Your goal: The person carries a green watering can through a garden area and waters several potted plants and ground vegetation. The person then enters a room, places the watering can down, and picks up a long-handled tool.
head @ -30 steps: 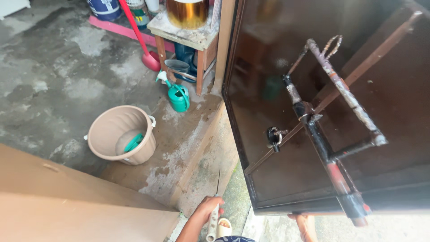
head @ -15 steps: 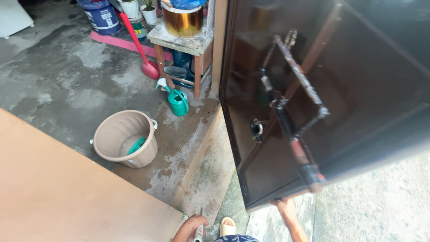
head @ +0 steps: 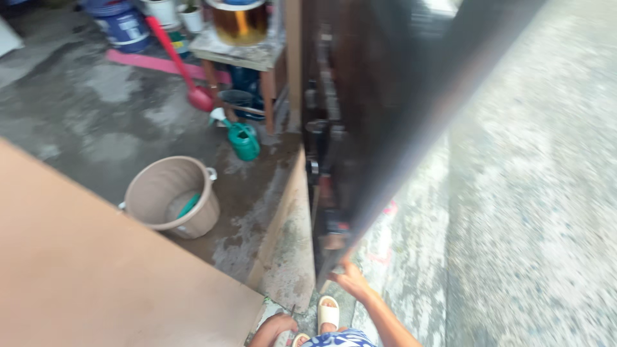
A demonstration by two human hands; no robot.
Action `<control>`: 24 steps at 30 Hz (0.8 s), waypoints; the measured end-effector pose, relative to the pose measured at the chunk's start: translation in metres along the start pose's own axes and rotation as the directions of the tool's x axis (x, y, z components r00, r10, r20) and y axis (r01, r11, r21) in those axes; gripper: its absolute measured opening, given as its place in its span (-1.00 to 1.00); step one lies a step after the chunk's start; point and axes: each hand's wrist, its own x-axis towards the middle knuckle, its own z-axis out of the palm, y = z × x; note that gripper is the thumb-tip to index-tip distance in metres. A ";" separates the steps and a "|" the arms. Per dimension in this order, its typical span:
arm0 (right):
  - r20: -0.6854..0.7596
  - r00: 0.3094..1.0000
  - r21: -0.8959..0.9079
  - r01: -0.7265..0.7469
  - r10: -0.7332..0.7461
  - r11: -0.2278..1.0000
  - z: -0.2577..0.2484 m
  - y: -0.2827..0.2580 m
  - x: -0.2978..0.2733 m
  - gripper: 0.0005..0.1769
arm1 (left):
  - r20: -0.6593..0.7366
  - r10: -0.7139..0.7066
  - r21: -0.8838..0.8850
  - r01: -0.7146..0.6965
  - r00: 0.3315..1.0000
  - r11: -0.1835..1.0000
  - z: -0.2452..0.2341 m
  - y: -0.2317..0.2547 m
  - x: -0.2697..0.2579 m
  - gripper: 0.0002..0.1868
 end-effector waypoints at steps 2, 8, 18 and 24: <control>0.063 0.998 -0.024 0.010 -0.008 1.000 0.012 -0.025 -0.002 -0.33 | 0.004 -0.002 0.020 0.002 1.000 1.000 0.002 -0.003 -0.003 -0.75; 0.098 0.981 0.018 0.166 -0.167 0.986 0.024 -0.113 -0.018 -0.39 | 0.064 -0.025 -0.105 0.031 0.998 0.994 0.004 -0.017 -0.009 -0.76; 0.332 0.764 -0.073 0.606 -0.554 0.792 0.071 -0.115 0.029 -0.26 | 0.111 0.003 -0.122 0.011 0.994 0.993 0.000 -0.020 -0.003 -0.76; 0.462 0.822 0.031 0.360 -0.333 0.932 0.101 -0.138 0.042 0.30 | 0.042 0.016 -0.303 -0.003 0.999 0.953 -0.004 -0.018 0.007 -0.79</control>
